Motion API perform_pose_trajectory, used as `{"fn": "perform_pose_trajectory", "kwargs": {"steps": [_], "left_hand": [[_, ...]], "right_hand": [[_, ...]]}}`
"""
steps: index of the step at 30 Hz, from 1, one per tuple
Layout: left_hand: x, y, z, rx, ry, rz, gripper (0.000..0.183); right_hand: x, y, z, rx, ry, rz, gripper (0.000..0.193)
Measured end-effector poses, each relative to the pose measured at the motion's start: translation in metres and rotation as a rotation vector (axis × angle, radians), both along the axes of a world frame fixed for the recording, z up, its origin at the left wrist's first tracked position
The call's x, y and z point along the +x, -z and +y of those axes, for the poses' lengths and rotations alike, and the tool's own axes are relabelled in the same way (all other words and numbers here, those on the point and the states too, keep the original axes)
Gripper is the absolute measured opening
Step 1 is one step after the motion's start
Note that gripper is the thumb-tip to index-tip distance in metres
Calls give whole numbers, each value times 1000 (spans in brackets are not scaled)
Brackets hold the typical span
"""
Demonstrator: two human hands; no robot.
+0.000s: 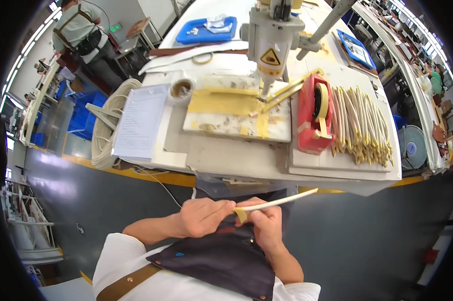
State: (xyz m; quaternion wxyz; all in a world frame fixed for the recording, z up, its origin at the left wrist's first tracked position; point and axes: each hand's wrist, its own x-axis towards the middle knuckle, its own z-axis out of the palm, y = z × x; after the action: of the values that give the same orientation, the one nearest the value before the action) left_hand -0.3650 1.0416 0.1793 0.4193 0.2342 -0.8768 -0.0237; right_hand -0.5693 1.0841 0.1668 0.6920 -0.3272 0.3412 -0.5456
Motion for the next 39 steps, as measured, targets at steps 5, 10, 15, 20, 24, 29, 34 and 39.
{"fn": "perform_pose_trajectory", "kwargs": {"steps": [5,10,15,20,24,29,34,39], "left_hand": [[7,2,1,-29,0,-48,32],[4,6,8,154,-20,-49,31],[-3,12,14,339,-7,18,20],[-1,1,13,823,123,90,20],[4,-13,12,1494,246,187,24],[9,-7,4,1909,362,317,24],[8,-3,0,2162,420,355,28],[9,17,2,2421,671,546,33]], "right_hand": [[-2,-12,-3,96,-66,311,10],[-5,-5,-1,20,-27,294,11],[-1,-7,-1,-143,80,480,9],[-9,-11,-4,-260,46,553,10],[-20,-8,0,-280,-74,546,13],[-18,-8,-5,-261,-129,469,15],[-22,-7,-9,-306,-174,423,12],[-28,2,-34,-483,-272,430,15]]}}
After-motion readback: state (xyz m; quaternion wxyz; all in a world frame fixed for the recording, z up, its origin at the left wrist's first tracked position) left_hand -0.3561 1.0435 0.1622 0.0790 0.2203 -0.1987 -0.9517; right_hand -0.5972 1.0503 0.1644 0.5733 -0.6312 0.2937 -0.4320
